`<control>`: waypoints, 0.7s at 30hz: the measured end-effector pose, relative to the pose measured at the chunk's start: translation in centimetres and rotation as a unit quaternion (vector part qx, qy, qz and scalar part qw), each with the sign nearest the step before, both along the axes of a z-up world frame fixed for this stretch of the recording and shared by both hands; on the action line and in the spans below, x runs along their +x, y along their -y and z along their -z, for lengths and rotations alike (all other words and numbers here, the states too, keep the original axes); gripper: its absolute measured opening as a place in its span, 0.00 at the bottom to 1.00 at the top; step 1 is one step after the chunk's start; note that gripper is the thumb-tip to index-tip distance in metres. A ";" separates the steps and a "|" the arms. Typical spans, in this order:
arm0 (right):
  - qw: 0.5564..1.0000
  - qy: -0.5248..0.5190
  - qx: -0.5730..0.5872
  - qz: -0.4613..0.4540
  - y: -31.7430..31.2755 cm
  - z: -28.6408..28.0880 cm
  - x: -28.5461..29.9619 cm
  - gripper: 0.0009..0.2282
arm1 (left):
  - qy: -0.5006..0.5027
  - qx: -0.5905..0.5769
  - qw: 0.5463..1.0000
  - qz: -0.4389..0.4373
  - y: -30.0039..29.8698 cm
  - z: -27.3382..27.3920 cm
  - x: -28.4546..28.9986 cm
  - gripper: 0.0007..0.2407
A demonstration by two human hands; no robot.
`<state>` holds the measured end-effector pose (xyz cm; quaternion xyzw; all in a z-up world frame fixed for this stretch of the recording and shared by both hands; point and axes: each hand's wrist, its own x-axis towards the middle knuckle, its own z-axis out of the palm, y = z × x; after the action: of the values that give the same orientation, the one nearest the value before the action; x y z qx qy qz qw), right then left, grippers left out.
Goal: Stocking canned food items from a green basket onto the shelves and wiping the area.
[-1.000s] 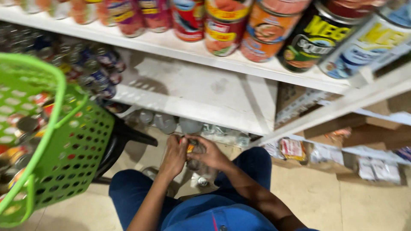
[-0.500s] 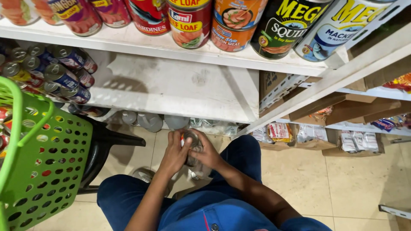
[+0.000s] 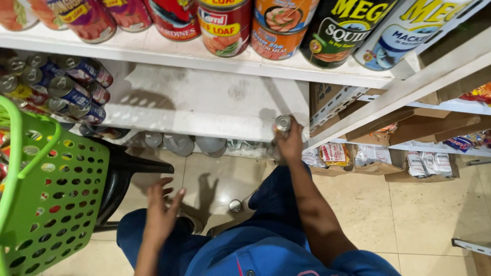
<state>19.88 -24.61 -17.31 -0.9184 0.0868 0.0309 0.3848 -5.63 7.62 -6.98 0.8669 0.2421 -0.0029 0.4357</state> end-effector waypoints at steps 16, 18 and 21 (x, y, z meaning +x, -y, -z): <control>0.987 0.131 0.086 0.033 4.7 12.6 3.7 0.51 | 0.161 0.486 0.844 -0.159 -14.8 -11.8 -10.0 0.09; 0.986 0.118 0.098 0.071 3.4 10.5 1.6 0.42 | -0.130 0.525 0.821 -0.183 -17.5 -7.4 -11.2 0.31; 0.975 0.130 0.172 -0.046 0.1 8.5 -2.8 0.30 | -0.038 0.646 0.736 -0.199 -16.7 -7.1 -11.1 0.28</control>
<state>17.05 -24.67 -25.82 -0.8374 -0.0132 -0.0568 0.5434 -16.69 24.28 0.14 0.8715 0.3688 0.2078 -0.2477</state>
